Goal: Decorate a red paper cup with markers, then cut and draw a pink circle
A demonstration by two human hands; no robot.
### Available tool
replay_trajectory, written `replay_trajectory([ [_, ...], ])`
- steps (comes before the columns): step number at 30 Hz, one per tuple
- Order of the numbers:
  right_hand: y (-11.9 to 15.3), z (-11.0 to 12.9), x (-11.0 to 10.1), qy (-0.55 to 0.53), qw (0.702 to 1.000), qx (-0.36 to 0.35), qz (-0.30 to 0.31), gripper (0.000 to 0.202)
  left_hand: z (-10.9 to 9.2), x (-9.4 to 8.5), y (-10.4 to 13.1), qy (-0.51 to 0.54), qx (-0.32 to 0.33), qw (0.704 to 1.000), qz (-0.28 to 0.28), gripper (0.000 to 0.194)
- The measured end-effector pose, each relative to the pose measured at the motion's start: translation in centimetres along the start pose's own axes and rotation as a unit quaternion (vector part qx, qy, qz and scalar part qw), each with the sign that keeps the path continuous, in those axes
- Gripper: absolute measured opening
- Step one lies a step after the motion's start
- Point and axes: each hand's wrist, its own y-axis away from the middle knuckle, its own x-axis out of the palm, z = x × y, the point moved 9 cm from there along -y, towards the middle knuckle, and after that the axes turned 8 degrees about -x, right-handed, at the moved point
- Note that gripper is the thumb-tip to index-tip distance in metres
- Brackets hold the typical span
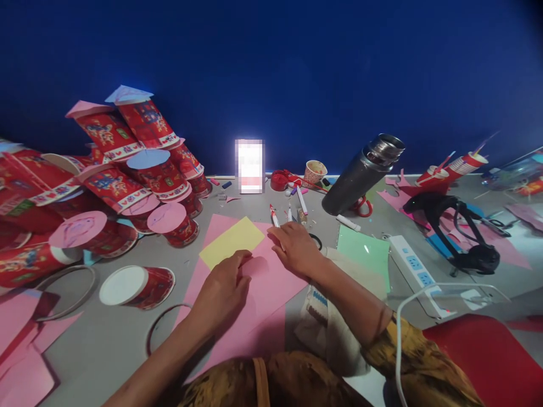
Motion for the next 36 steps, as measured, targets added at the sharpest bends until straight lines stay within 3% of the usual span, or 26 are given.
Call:
replay_trajectory([
  [7, -0.2, 0.3, 0.3, -0.003, 1.000, -0.018, -0.008, 0.026, 0.1, -1.2, -0.3, 0.048, -0.016, 0.999, -0.002, 0.040],
  [10, 0.0, 0.3, -0.6, -0.018, 0.999, -0.027, -0.024, 0.025, 0.4, -3.7, -0.5, 0.090, -0.040, 0.993, -0.061, 0.039],
  [12, 0.7, -0.6, -2.4, -0.036, 0.998, -0.006, -0.048, 0.027, 0.7, -5.4, -0.6, 0.114, -0.059, 0.987, -0.101, 0.041],
  [15, 3.4, -3.2, -6.8, -0.040, 0.988, 0.065, -0.134, 0.031, 1.5, -6.5, -0.9, 0.140, -0.091, 0.980, -0.107, 0.047],
  [19, 9.2, -5.8, -12.0, 0.036, 0.966, 0.118, -0.229, 0.029, 2.8, -5.9, -2.0, 0.168, -0.120, 0.975, -0.082, 0.052],
  [24, 15.7, -8.0, -13.0, 0.138, 0.941, 0.171, -0.256, 0.027, 3.0, -5.7, -3.0, 0.099, -0.114, 0.980, -0.133, 0.046],
  [27, 17.2, -7.8, -13.2, 0.175, 0.918, 0.169, -0.312, 0.026, 2.7, -5.4, -3.4, 0.076, -0.114, 0.982, -0.134, 0.040],
  [29, 16.7, -6.9, -13.2, 0.153, 0.913, 0.157, -0.343, 0.024, 2.5, -5.3, -3.5, 0.070, -0.102, 0.983, -0.133, 0.037],
  [31, 14.5, -5.4, -12.4, 0.098, 0.931, 0.131, -0.327, 0.022, 2.5, -5.3, -3.4, 0.070, -0.085, 0.984, -0.139, 0.039],
  [32, 12.9, -4.4, -11.7, 0.065, 0.946, 0.106, -0.298, 0.022, 2.5, -5.2, -3.3, 0.074, -0.078, 0.984, -0.138, 0.040],
  [34, 9.0, -2.2, -9.4, 0.007, 0.982, 0.060, -0.180, 0.022, 2.8, -4.9, -3.2, 0.092, -0.076, 0.985, -0.126, 0.043],
  [36, 5.8, 0.0, -7.3, -0.022, 0.997, 0.023, -0.072, 0.029, 3.3, -4.6, -2.9, 0.122, -0.088, 0.982, -0.111, 0.046],
])
